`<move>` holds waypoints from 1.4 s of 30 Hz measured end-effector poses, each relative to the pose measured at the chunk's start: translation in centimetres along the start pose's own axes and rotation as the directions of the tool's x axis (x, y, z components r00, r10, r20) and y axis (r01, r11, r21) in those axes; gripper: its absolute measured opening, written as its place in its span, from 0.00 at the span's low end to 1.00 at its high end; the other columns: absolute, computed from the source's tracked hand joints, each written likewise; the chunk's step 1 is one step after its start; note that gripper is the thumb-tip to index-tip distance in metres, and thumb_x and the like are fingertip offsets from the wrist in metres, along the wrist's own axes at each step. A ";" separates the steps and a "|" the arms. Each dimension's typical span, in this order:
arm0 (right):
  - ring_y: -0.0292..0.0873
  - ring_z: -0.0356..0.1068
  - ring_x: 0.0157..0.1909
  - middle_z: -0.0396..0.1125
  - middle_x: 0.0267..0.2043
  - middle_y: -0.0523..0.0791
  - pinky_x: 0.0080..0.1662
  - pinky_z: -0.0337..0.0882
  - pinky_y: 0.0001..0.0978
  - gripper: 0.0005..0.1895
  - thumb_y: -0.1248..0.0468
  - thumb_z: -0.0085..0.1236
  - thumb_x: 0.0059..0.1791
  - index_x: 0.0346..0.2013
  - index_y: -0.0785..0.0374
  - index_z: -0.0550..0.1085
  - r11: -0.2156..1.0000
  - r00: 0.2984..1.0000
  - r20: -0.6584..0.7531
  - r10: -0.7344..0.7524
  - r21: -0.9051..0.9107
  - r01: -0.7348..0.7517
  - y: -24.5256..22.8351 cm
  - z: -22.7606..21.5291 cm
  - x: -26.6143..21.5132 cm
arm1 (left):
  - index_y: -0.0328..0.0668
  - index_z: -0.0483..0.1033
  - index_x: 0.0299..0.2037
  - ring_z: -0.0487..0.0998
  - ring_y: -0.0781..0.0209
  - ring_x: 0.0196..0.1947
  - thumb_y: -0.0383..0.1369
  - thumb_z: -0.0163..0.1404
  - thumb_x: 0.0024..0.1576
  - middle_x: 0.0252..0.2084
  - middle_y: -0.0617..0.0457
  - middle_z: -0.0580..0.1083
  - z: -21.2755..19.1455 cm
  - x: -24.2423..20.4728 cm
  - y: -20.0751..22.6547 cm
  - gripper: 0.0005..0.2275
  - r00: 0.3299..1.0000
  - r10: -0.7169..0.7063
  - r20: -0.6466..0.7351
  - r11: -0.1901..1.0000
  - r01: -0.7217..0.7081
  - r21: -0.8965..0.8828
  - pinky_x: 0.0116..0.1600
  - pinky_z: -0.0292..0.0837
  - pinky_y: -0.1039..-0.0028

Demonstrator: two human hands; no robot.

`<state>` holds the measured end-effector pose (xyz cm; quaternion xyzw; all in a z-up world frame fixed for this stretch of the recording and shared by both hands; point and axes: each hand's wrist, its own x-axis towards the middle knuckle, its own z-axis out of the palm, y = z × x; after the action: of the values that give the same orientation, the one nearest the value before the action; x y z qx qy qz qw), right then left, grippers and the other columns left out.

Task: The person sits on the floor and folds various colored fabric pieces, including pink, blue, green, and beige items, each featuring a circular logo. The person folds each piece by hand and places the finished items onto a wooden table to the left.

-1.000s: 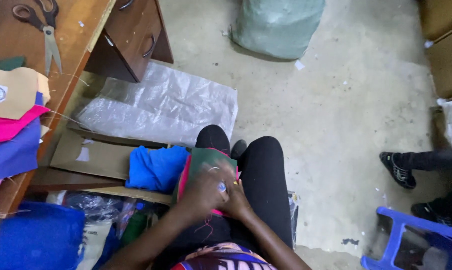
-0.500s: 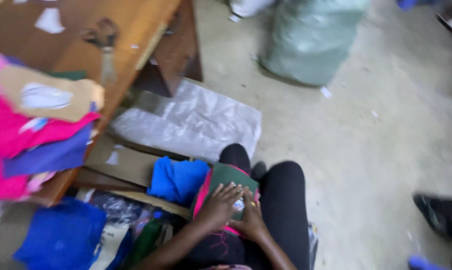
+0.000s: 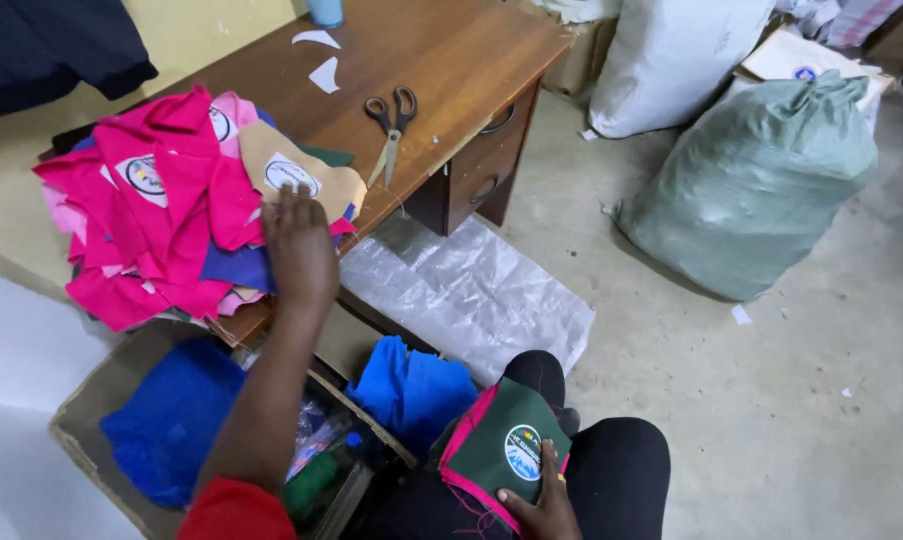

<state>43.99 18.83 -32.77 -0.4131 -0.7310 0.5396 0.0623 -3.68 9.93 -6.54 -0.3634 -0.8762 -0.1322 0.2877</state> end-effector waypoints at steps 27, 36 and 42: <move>0.51 0.73 0.57 0.68 0.62 0.58 0.59 0.76 0.45 0.45 0.31 0.34 0.58 0.69 0.69 0.63 -0.132 0.989 -0.146 0.017 0.980 0.147 -4.5 -3.7 -6.7 | 0.27 0.74 0.44 0.61 0.70 0.24 0.25 0.49 0.66 0.29 0.52 0.70 -0.8 -27.9 20.2 0.05 0.569 0.091 0.817 -0.441 0.759 -0.480 0.28 0.59 0.78; 0.52 0.75 0.45 0.72 0.50 0.61 0.49 0.77 0.40 0.23 0.81 0.54 0.49 0.60 0.80 0.67 0.541 0.859 -0.299 0.415 0.840 0.031 -4.1 -1.6 -4.6 | 0.30 0.66 0.64 0.79 0.53 0.50 0.19 0.51 0.55 0.55 0.41 0.74 0.9 -31.2 18.3 0.24 0.593 0.101 0.798 0.026 0.801 -0.598 0.58 0.76 0.66; 0.46 0.74 0.43 0.71 0.47 0.53 0.47 0.77 0.36 0.30 0.79 0.58 0.46 0.63 0.70 0.67 0.828 0.952 -0.216 0.216 0.557 -0.061 -5.7 -2.9 -2.8 | 0.28 0.66 0.64 0.76 0.51 0.51 0.18 0.50 0.57 0.55 0.38 0.74 1.0 -28.9 16.7 0.22 0.361 0.111 0.926 -0.112 0.930 -0.349 0.59 0.72 0.65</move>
<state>44.27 18.64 -25.83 -0.5002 -0.5000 0.6664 0.2363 24.30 5.82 -24.31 -0.0866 -0.6362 -0.5897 -0.4900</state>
